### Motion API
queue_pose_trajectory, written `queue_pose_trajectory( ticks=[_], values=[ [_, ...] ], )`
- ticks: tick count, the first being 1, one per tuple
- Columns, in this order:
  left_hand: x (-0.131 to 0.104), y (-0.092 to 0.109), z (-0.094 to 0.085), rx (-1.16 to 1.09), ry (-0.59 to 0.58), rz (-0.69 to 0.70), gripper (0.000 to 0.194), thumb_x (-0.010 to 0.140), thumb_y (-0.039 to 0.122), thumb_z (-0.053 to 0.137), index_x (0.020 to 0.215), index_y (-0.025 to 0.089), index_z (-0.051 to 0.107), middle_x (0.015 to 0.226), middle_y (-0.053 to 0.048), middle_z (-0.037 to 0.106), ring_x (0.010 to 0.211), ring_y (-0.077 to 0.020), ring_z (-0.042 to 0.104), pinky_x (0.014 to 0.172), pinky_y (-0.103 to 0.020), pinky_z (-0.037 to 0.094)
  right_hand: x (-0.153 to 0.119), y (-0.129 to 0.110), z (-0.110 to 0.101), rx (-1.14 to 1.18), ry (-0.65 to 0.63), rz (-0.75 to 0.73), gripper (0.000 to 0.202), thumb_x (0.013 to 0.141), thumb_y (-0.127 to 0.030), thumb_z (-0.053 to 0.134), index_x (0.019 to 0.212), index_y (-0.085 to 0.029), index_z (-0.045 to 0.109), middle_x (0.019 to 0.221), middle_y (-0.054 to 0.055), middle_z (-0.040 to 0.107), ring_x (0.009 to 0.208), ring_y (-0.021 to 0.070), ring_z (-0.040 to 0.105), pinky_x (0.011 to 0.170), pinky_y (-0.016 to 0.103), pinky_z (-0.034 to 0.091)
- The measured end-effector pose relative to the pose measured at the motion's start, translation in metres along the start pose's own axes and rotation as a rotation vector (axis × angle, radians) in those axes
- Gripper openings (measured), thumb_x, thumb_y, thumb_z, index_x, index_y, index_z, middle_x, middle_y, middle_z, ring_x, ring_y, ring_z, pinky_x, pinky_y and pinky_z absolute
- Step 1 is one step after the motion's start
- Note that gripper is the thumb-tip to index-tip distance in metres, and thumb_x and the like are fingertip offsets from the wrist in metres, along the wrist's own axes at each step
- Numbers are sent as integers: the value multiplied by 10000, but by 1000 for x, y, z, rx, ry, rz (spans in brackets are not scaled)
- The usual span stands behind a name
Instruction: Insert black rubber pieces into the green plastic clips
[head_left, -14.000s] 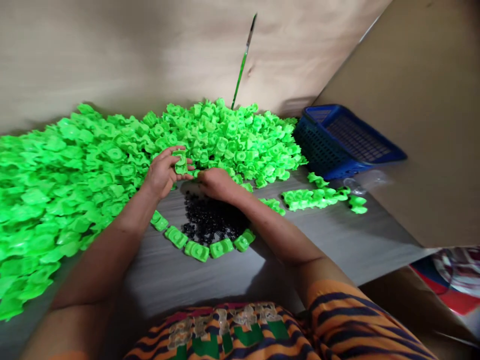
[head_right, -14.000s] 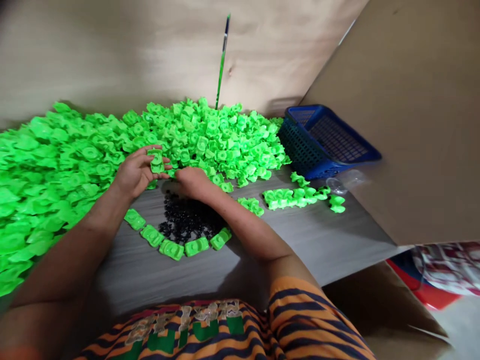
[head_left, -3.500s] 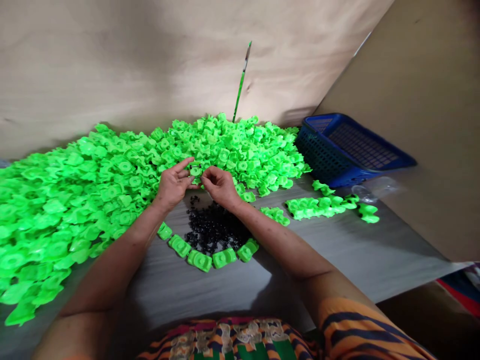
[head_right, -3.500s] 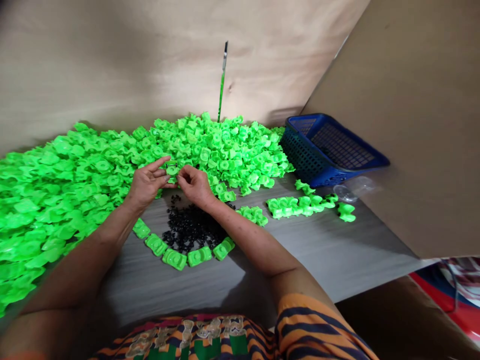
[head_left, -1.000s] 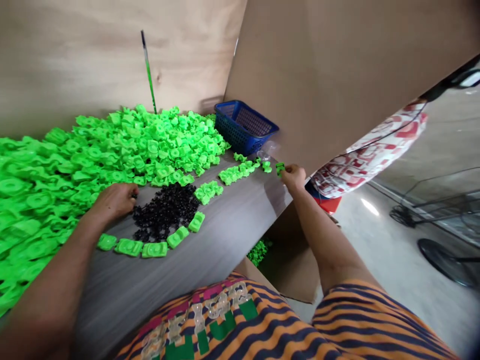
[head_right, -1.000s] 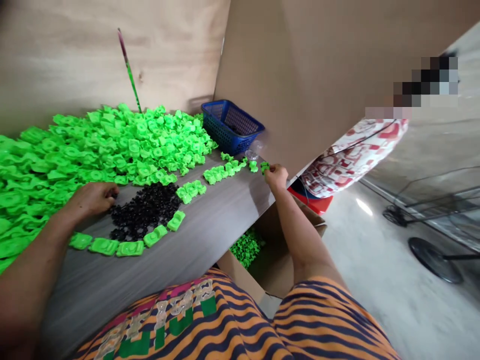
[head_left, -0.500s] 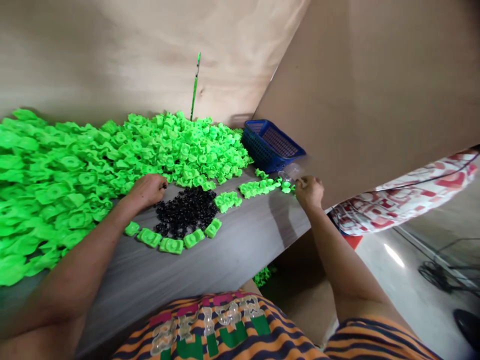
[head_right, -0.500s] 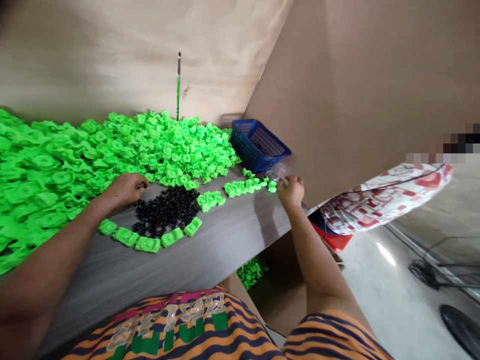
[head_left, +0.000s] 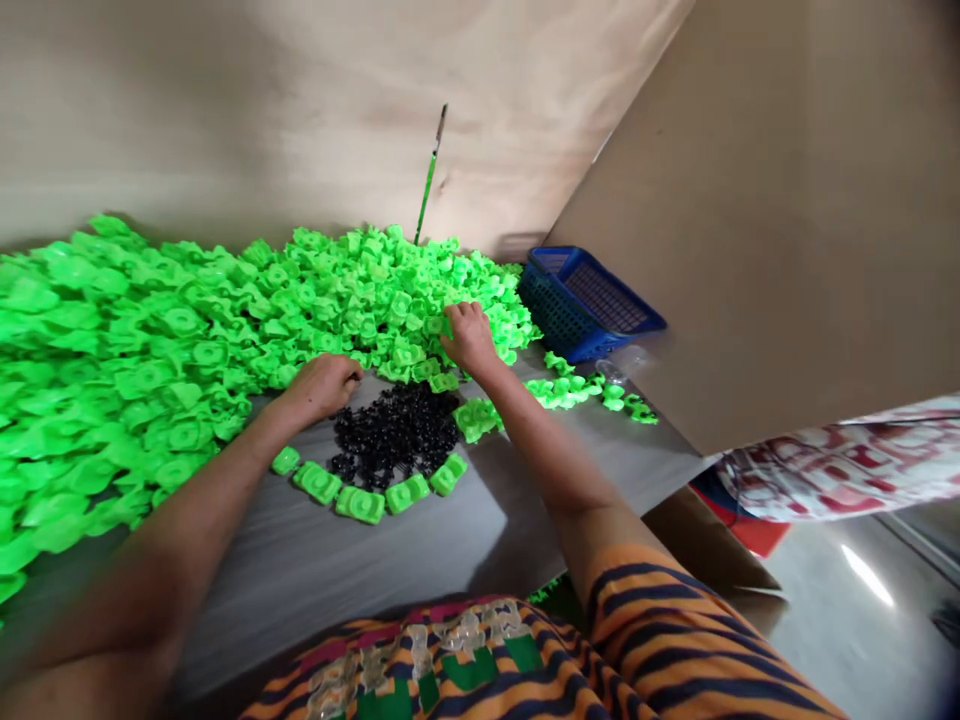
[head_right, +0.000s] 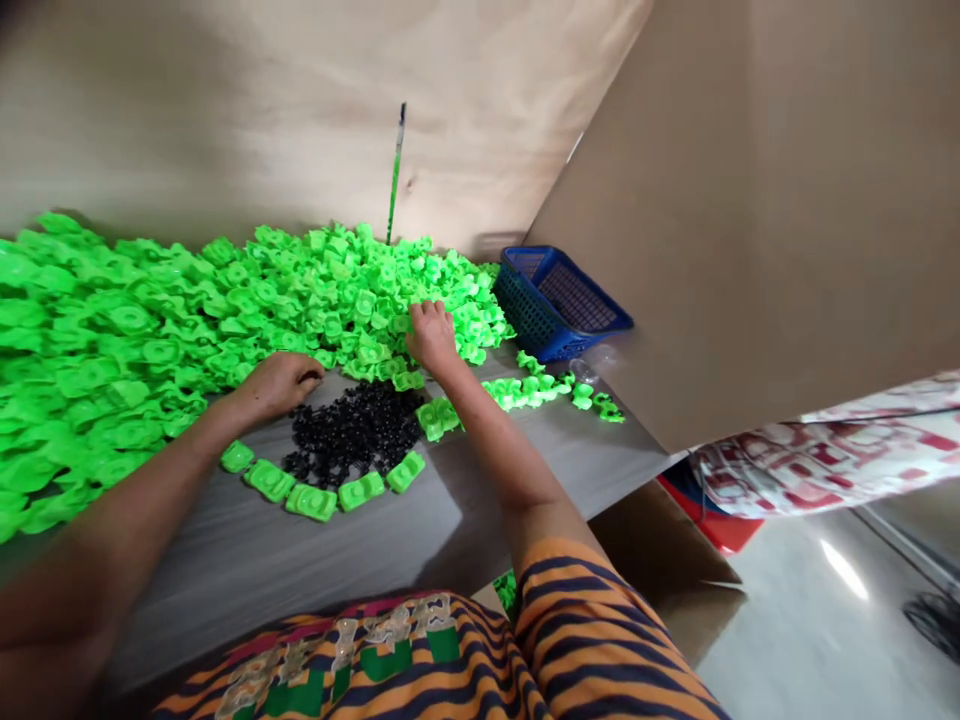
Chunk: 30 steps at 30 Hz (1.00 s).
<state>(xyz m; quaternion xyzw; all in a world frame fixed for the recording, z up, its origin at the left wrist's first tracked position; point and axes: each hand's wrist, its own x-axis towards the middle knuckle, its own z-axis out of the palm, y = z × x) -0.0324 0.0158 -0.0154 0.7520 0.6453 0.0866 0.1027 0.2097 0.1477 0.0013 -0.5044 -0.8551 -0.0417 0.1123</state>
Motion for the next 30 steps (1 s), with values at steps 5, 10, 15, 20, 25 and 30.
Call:
queue_pose_trajectory(
  ticks=[5, 10, 15, 20, 25, 30],
  values=[
    [3, -3, 6, -60, 17, 14, 378, 885, 178, 535, 1092, 188, 852, 1119, -129, 844, 1076, -322, 780, 956, -409, 588, -5, 8, 2, 101, 112, -22, 350, 892, -166, 582, 1228, -137, 677, 1224, 214, 659, 1195, 369, 504, 1041, 498, 438],
    [4, -3, 11, -191, 22, 53, 321, 839, 178, 569, 972, 206, 860, 980, -81, 850, 940, -266, 774, 903, -361, 577, -11, -3, -21, 347, 263, -167, 283, 877, -226, 623, 1153, -192, 671, 1126, 136, 648, 1096, 309, 542, 981, 458, 453],
    [1, -3, 8, -570, 88, -32, 267, 762, 217, 607, 872, 184, 848, 781, -25, 793, 712, -190, 694, 732, -289, 546, -12, -35, -39, 558, 154, -328, 279, 891, -250, 665, 1158, -170, 670, 1057, 86, 657, 927, 219, 558, 869, 360, 451],
    [-1, -1, 3, -773, 62, -40, 258, 672, 199, 626, 832, 174, 828, 642, 6, 694, 604, -147, 603, 604, -245, 458, -18, -43, -31, 644, 56, -373, 230, 873, -229, 722, 1088, -155, 690, 943, 48, 644, 834, 179, 531, 810, 311, 422],
    [-3, 8, 2, -787, 78, -51, 189, 662, 203, 675, 795, 178, 807, 661, 3, 719, 606, -145, 608, 586, -238, 447, -21, -40, -22, 713, -4, -405, 217, 853, -216, 758, 1053, -154, 701, 960, 46, 627, 837, 173, 534, 796, 297, 421],
    [-10, 7, -21, -927, 91, -141, 327, 683, 284, 795, 987, 164, 812, 894, -41, 806, 513, -101, 566, 472, -219, 408, -19, -41, -19, 823, -5, -426, 218, 862, -187, 752, 1071, -169, 693, 936, 20, 600, 805, 155, 516, 770, 291, 427]
  ],
)
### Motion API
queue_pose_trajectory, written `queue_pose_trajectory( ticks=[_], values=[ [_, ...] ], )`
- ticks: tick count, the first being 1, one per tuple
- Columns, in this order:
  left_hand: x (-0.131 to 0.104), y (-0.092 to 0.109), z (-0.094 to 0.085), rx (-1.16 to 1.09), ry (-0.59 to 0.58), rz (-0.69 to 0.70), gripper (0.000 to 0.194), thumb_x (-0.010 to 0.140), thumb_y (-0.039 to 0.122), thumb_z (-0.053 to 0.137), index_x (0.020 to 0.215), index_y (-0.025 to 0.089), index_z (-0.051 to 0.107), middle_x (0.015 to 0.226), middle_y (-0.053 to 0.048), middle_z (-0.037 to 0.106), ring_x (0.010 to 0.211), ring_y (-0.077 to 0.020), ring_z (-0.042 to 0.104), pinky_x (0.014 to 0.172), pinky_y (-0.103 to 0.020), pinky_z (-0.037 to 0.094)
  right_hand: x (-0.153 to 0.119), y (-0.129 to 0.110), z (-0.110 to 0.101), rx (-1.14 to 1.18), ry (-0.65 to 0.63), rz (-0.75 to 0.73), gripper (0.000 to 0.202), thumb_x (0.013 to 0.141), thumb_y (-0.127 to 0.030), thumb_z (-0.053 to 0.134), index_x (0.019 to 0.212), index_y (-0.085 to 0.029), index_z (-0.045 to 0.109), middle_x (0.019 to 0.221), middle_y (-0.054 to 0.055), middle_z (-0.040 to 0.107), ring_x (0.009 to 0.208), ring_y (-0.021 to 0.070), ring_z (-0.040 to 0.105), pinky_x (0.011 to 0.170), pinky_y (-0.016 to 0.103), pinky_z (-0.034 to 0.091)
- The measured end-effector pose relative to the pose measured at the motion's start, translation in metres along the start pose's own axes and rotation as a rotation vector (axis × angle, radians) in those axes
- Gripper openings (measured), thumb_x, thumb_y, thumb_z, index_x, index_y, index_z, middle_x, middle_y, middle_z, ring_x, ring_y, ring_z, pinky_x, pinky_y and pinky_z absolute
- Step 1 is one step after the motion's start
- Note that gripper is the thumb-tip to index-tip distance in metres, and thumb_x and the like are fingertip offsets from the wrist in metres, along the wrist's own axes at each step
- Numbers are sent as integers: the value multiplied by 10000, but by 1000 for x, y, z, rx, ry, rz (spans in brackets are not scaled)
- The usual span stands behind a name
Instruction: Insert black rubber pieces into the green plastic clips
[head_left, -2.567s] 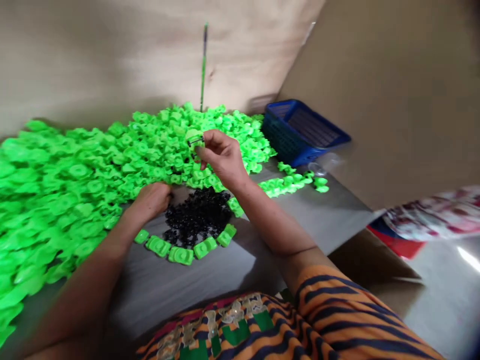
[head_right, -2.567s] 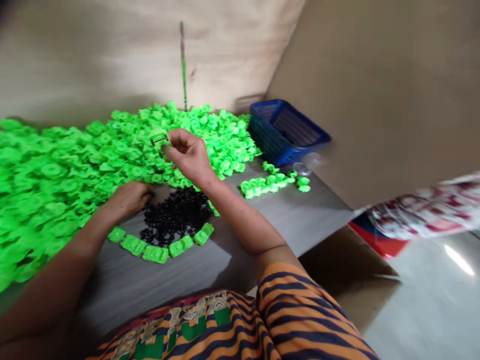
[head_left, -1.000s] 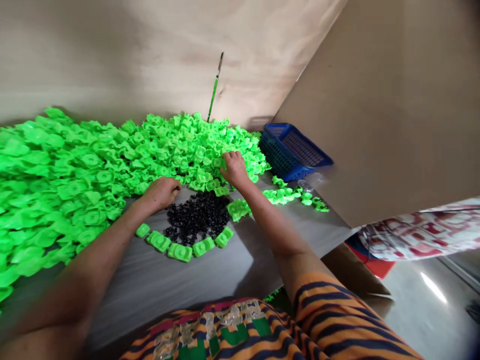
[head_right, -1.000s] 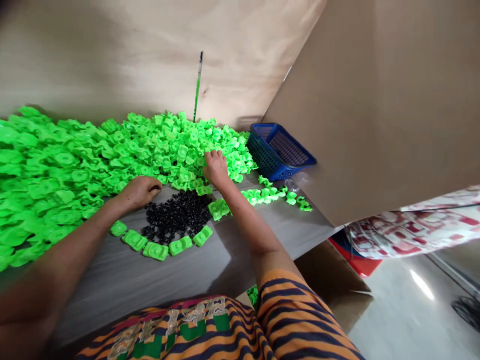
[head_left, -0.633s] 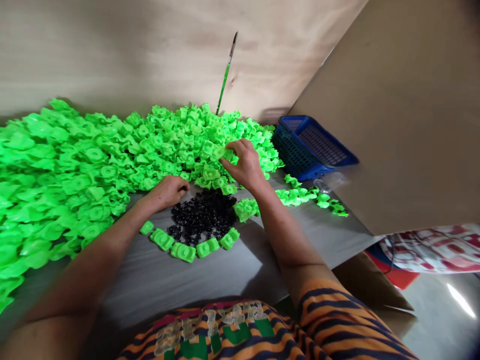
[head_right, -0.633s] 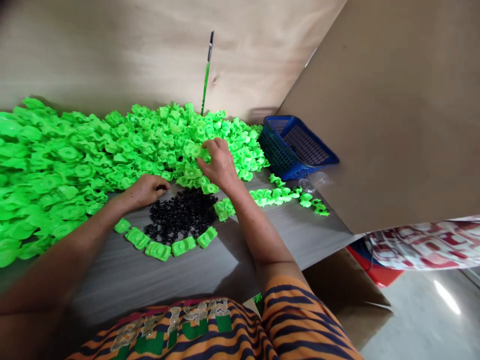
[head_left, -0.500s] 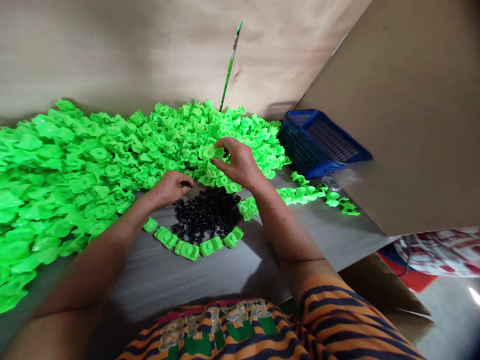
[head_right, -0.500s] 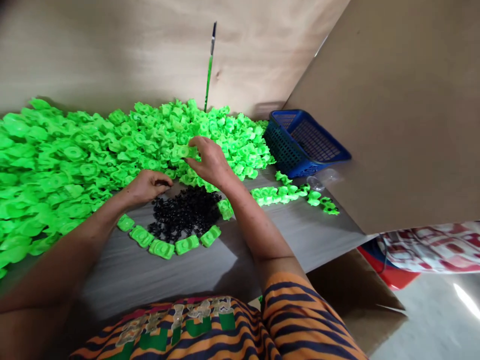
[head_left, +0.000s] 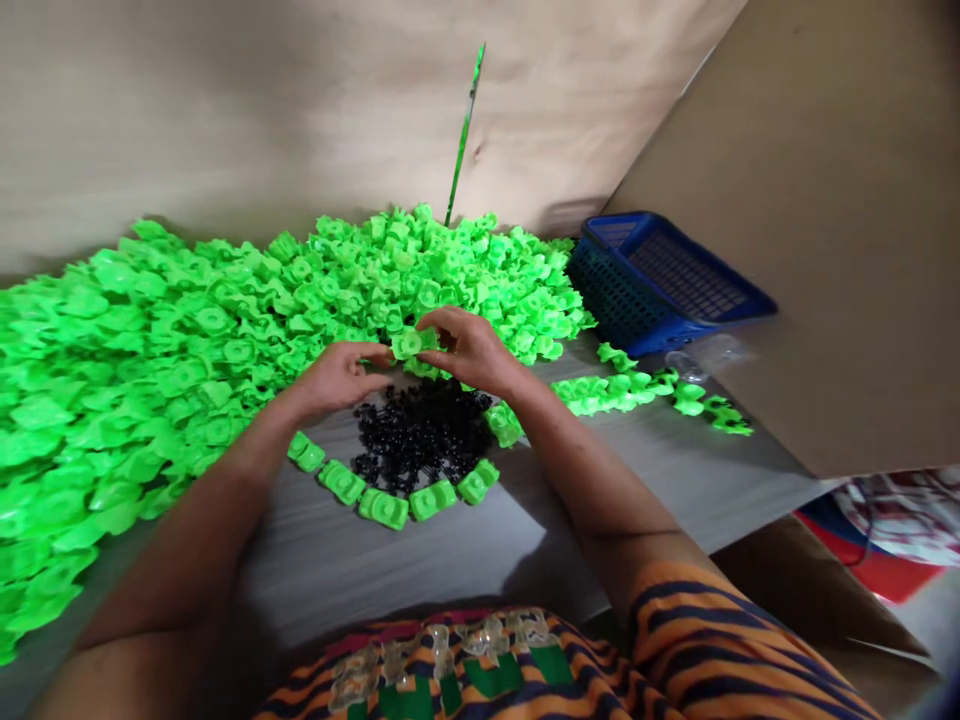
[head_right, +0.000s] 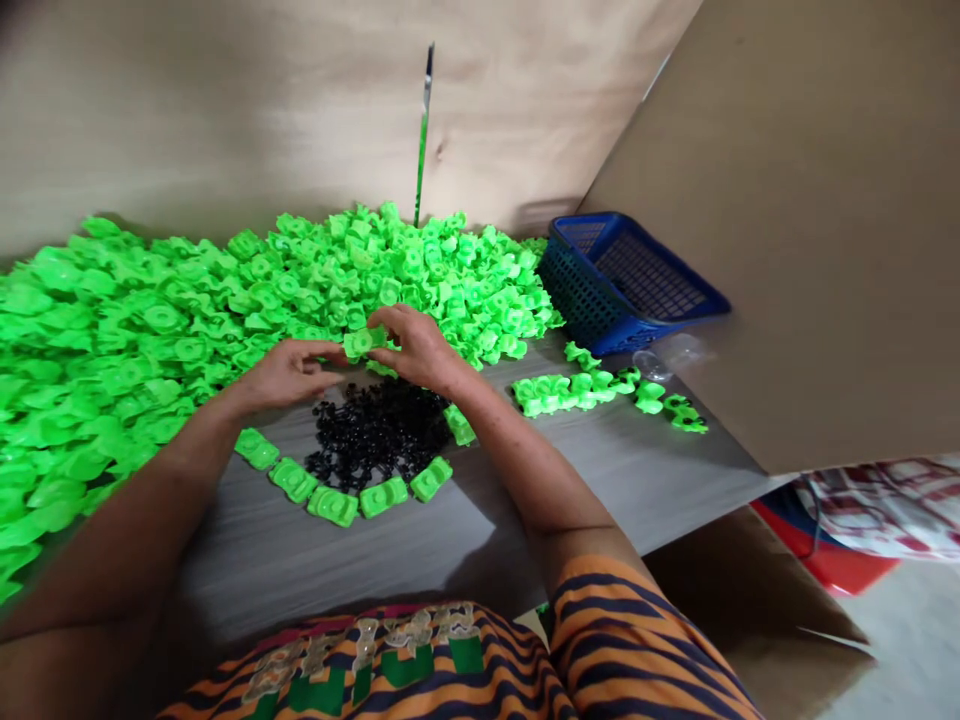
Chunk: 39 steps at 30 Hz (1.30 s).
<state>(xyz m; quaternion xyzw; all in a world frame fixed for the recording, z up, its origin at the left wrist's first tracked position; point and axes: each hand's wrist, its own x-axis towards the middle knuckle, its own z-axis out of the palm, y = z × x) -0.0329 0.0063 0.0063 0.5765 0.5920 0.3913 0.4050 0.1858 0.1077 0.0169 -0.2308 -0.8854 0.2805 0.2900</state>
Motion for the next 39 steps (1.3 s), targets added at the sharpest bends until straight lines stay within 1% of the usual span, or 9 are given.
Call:
queue_pose_trajectory(
  ticks=[4, 9, 14, 19, 23, 26, 29, 34, 39],
  values=[
    [-4, 15, -11, -269, 127, -57, 485, 714, 444, 850, 1088, 151, 754, 979, -91, 787, 534, -125, 649, 374, -199, 397, -2, -5, 1, 67, -43, -61, 266, 866, -133, 718, 1127, -175, 690, 885, -8, 563, 780, 142, 506, 764, 295, 435],
    [-9, 24, 3, -491, -57, -100, 496, 650, 456, 946, 954, 155, 696, 831, -23, 692, 613, -195, 739, 378, -227, 507, -6, -15, 2, 101, -82, -160, 316, 910, -113, 654, 1216, -189, 683, 926, -2, 588, 785, 129, 510, 764, 290, 454],
    [-9, 24, 7, -611, -81, -90, 448, 622, 299, 972, 893, 158, 645, 788, -7, 687, 659, -197, 750, 477, -244, 575, -6, -16, 6, 150, -41, -170, 354, 974, -197, 636, 1328, -212, 652, 989, 17, 619, 844, 140, 541, 792, 299, 483],
    [-3, 23, -1, -630, 132, -76, 367, 668, 215, 909, 870, 169, 606, 755, 19, 651, 731, -199, 764, 580, -259, 602, -3, -14, 14, 68, 48, -6, 394, 948, -191, 631, 1342, -197, 649, 964, 12, 640, 854, 151, 577, 784, 291, 483],
    [2, 23, 0, -612, 352, -81, 389, 637, 205, 918, 845, 179, 590, 724, 51, 613, 655, -118, 667, 525, -188, 513, -4, -19, 29, -315, -209, 7, 195, 951, -96, 561, 975, -132, 751, 911, 91, 683, 925, 222, 599, 858, 343, 454],
    [2, 25, 5, -608, 368, -103, 461, 571, 242, 965, 817, 183, 579, 661, 71, 570, 541, -76, 567, 400, -146, 318, -4, -27, 42, -542, -431, -3, 265, 993, -93, 519, 986, -88, 784, 994, 179, 720, 1034, 283, 604, 887, 378, 437],
    [2, 25, 7, -626, 343, -130, 499, 550, 256, 973, 824, 189, 561, 624, 85, 553, 467, -71, 551, 355, -147, 203, -4, -34, 49, -637, -527, 24, 305, 1004, -86, 504, 1060, -54, 802, 1081, 221, 730, 1119, 318, 591, 908, 402, 437],
    [3, 20, 8, -659, 342, -147, 513, 564, 207, 957, 895, 188, 565, 637, 90, 590, 423, -75, 554, 344, -154, 291, -4, -39, 49, -661, -570, 39, 326, 1008, -79, 503, 1096, -36, 813, 1119, 233, 738, 1153, 332, 592, 946, 421, 449],
    [3, 14, 11, -679, 290, -110, 694, 629, 148, 915, 1264, 199, 640, 763, 51, 696, 473, -100, 634, 400, -179, 449, -4, -41, 49, -667, -565, 62, 338, 1015, -102, 496, 1111, -35, 813, 1120, 233, 748, 1147, 339, 608, 937, 425, 460]
  ],
)
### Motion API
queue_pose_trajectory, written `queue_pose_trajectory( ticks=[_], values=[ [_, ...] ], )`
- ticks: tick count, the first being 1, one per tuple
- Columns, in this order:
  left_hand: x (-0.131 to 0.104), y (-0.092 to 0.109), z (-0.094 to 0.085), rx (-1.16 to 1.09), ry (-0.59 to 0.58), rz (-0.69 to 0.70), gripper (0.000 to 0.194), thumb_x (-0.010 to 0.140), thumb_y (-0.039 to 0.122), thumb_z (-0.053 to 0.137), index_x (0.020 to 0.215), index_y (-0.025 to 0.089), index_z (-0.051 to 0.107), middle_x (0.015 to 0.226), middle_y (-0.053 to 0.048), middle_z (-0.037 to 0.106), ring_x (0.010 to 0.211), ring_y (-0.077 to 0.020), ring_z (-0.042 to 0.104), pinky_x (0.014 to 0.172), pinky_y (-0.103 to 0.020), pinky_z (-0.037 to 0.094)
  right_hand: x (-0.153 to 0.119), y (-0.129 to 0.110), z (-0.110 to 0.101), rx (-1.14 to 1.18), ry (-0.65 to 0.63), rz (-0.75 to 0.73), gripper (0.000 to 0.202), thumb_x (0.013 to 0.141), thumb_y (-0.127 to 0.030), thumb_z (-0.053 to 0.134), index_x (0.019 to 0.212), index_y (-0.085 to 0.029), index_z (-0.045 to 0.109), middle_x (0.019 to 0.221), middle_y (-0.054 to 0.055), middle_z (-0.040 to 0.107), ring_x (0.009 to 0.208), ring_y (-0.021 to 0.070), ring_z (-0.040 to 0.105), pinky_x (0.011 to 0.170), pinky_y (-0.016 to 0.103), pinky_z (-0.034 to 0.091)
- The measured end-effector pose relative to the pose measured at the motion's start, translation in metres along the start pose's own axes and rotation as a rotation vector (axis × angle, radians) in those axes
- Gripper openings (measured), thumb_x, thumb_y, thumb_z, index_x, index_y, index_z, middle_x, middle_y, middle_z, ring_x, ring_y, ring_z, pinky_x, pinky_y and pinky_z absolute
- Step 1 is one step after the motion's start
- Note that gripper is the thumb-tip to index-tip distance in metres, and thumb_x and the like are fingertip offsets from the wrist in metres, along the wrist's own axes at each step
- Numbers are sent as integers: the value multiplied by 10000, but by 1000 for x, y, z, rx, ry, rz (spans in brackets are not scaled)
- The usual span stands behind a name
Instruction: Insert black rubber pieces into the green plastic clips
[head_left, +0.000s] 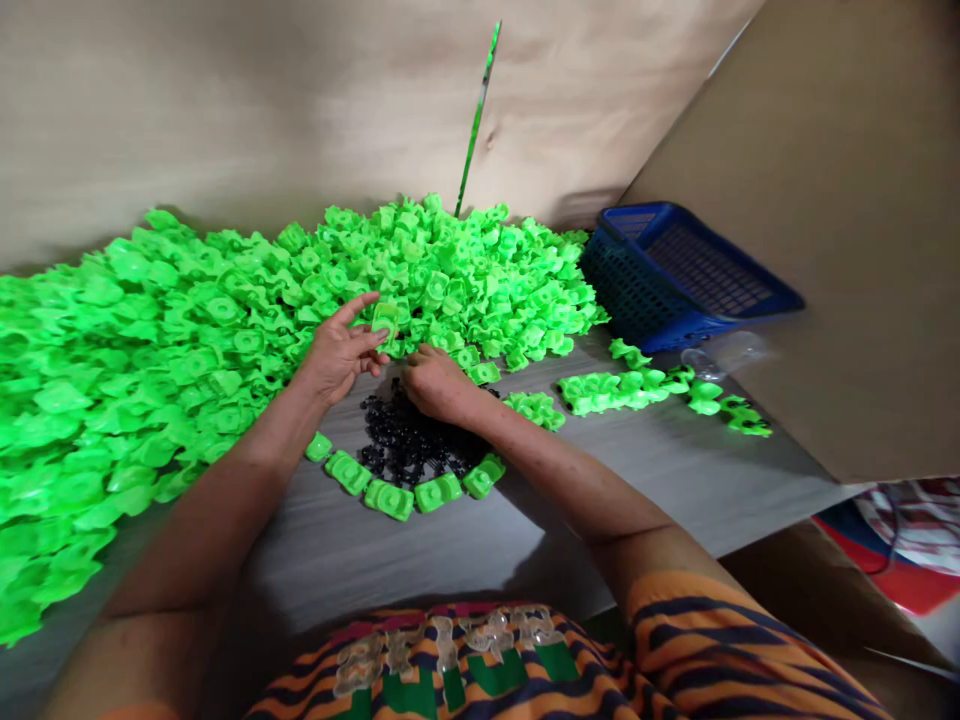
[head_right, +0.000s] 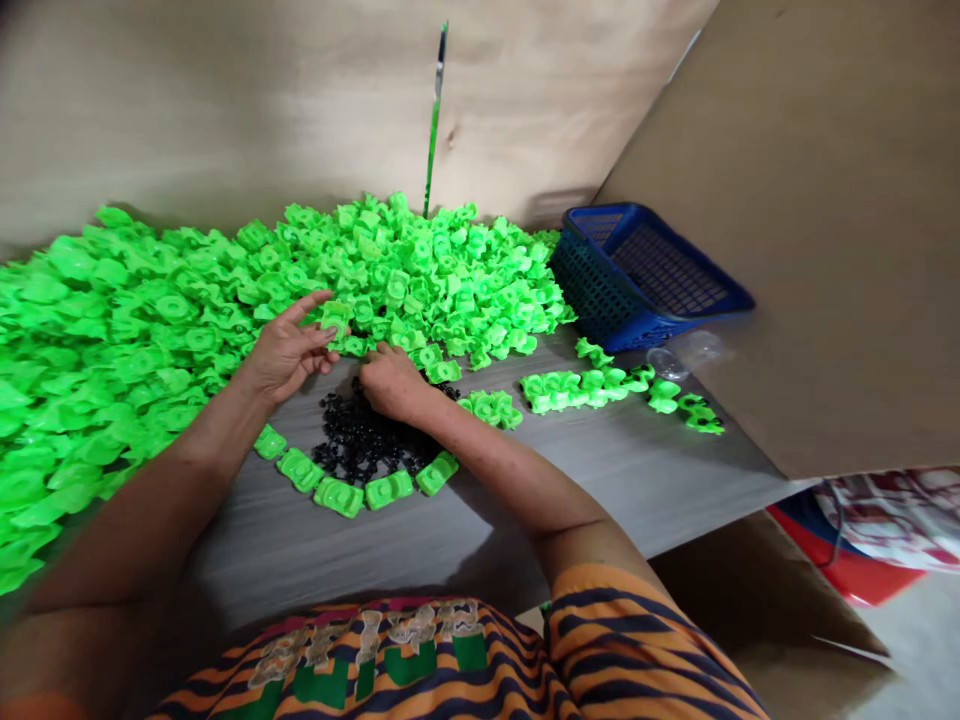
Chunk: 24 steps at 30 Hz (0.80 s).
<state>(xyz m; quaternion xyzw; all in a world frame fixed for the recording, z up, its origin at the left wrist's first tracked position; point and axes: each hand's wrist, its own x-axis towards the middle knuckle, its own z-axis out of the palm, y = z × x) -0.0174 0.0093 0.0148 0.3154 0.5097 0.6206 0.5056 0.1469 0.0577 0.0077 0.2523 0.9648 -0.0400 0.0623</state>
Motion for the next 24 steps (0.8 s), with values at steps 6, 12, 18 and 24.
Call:
queue_pose_trajectory(
  ticks=[6, 12, 18, 24],
  values=[
    [1, -5, -3, -25, -59, 9, 670, 660, 162, 894, 1298, 177, 689, 725, 55, 661, 598, -154, 737, 517, -216, 579, 0, -1, -1, 12, 22, 7, 299, 991, -124, 549, 1127, -40, 802, 1141, 221, 755, 1149, 334, 615, 924, 419, 449],
    [3, -4, -5, -50, -50, 11, 647, 660, 104, 772, 1297, 165, 675, 732, 49, 658, 614, -176, 756, 522, -238, 597, -3, 9, -7, 82, 85, -4, 212, 942, -135, 620, 1031, -68, 801, 1059, 188, 756, 1069, 306, 624, 863, 385, 421],
    [-2, -2, -2, 31, -106, -31, 631, 632, 115, 754, 1260, 153, 700, 717, 51, 641, 575, -177, 739, 453, -223, 551, -14, 31, -19, 325, 406, -76, 146, 889, -106, 618, 878, -156, 755, 832, 67, 666, 888, 227, 574, 830, 327, 408],
    [-11, -6, 10, 72, -195, -62, 635, 623, 160, 810, 1251, 163, 723, 714, 48, 651, 561, -181, 736, 435, -222, 536, -15, 34, -17, 325, 637, -37, 104, 905, -147, 624, 867, -183, 714, 843, 65, 619, 889, 241, 516, 833, 358, 384]
  ],
)
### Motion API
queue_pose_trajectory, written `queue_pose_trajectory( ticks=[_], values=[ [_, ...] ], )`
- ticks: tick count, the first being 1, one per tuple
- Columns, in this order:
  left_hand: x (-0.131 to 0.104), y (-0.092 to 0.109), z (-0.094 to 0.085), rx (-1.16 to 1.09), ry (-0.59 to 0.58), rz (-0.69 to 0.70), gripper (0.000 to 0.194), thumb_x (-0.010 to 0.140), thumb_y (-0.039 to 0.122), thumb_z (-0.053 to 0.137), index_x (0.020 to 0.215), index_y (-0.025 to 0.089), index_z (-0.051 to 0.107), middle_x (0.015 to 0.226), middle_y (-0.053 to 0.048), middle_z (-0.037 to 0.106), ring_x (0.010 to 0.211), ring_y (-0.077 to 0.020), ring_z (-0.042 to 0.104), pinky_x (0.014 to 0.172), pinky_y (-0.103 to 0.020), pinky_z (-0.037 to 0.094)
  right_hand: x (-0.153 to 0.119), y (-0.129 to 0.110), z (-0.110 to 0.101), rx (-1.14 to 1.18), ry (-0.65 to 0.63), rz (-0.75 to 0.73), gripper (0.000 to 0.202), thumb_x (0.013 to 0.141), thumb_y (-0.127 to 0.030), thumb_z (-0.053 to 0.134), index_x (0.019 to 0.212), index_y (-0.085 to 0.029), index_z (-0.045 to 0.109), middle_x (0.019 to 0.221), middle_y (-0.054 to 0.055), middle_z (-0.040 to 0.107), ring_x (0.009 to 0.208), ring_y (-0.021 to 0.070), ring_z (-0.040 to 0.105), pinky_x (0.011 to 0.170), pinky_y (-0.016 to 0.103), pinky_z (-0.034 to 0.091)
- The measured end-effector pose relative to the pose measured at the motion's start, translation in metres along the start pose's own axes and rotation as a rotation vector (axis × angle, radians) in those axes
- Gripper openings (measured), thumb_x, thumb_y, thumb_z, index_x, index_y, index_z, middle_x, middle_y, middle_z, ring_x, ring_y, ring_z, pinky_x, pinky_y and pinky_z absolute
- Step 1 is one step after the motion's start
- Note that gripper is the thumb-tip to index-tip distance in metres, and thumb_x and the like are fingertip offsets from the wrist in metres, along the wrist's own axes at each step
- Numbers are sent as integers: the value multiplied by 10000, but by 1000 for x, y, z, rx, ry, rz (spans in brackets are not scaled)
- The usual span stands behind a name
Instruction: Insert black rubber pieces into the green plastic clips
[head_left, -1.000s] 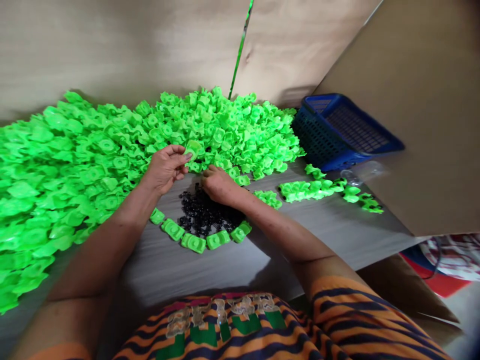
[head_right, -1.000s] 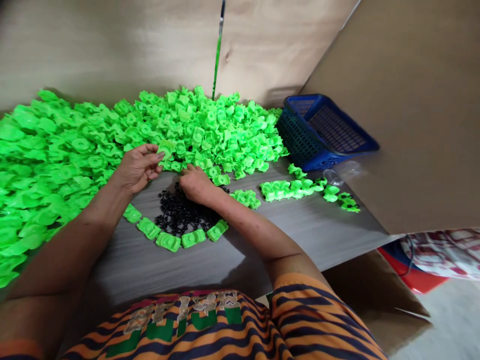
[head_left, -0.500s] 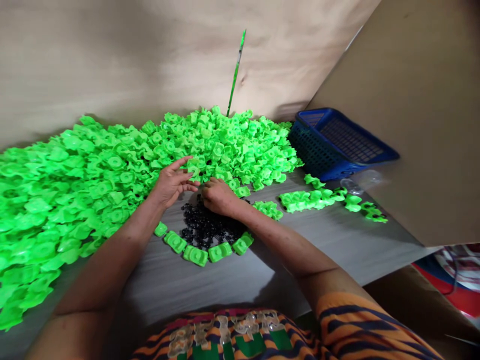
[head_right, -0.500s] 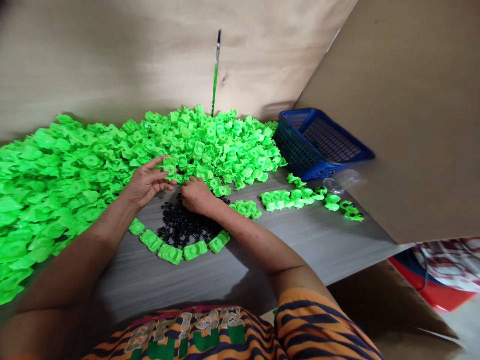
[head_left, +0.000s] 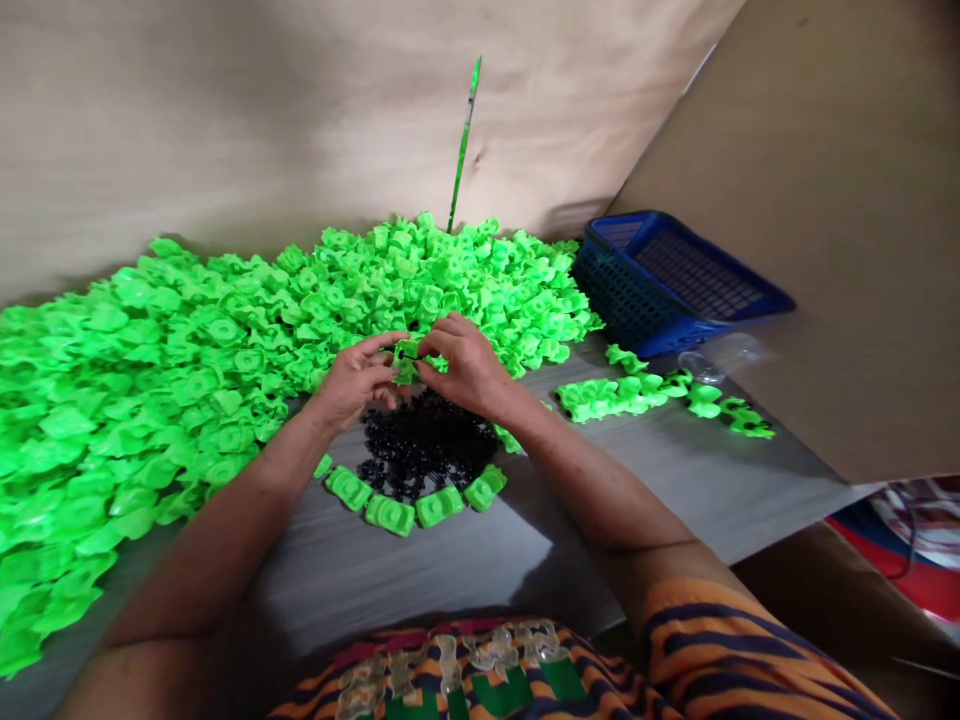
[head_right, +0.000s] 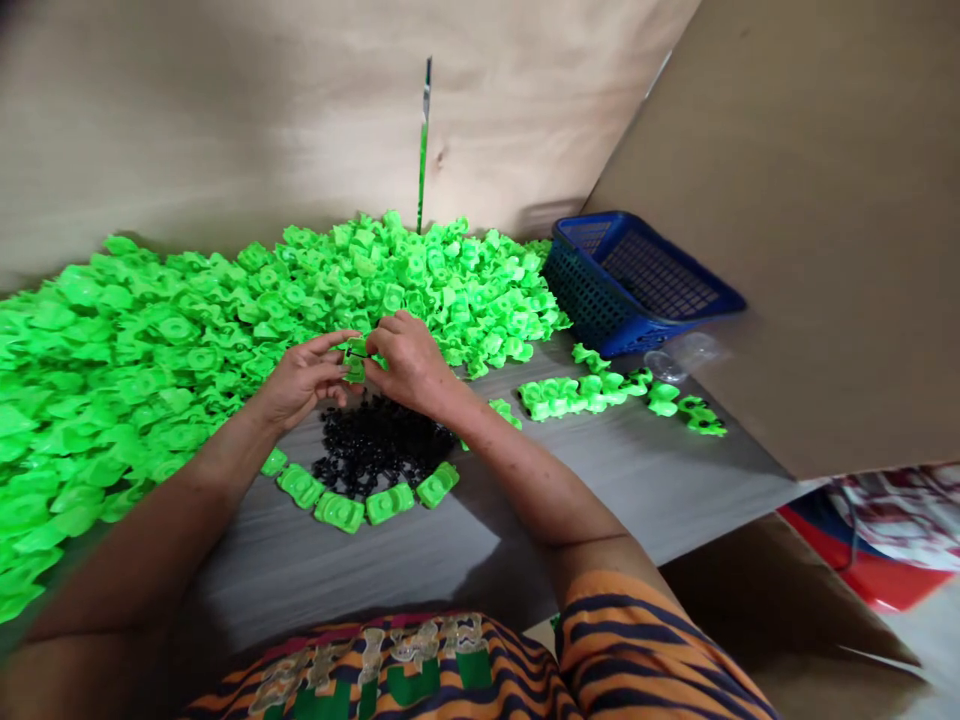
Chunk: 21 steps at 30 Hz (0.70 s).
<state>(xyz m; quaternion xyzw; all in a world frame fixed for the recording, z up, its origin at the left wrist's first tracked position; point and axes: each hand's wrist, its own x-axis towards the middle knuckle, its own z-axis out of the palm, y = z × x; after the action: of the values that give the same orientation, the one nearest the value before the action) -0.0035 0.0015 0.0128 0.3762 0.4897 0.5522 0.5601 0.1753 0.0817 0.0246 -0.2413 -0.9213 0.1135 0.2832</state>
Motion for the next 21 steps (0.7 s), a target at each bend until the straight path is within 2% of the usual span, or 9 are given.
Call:
queue_pose_trajectory(
  ticks=[4, 8, 14, 21],
  values=[
    [-2, -1, 3, 17, -9, 15, 639, 614, 185, 821, 1245, 171, 726, 776, 21, 712, 586, -184, 751, 432, -211, 533, -1, -3, 3, -71, 18, 16, 110, 933, -163, 612, 879, -190, 704, 872, 79, 615, 922, 255, 492, 839, 371, 372],
    [-1, -2, 3, 38, -2, 29, 672, 609, 245, 865, 1261, 159, 727, 758, 20, 714, 602, -198, 758, 425, -216, 529, -1, -6, 3, -133, -15, 31, 138, 946, -157, 585, 881, -178, 705, 889, 98, 620, 933, 263, 487, 850, 381, 373],
    [2, -7, -1, 111, 8, 48, 601, 758, 441, 854, 1285, 171, 748, 784, -30, 770, 606, -191, 747, 435, -216, 506, -2, -11, 2, -183, -41, 24, 176, 963, -146, 553, 907, -170, 719, 911, 123, 636, 953, 280, 476, 882, 402, 384],
    [5, -12, -4, 118, 18, 60, 586, 764, 446, 866, 1270, 167, 770, 773, -42, 788, 572, -197, 734, 405, -215, 459, -3, -14, 3, -246, -62, 32, 183, 983, -156, 554, 961, -149, 736, 937, 140, 660, 962, 287, 484, 877, 406, 404]
  ],
)
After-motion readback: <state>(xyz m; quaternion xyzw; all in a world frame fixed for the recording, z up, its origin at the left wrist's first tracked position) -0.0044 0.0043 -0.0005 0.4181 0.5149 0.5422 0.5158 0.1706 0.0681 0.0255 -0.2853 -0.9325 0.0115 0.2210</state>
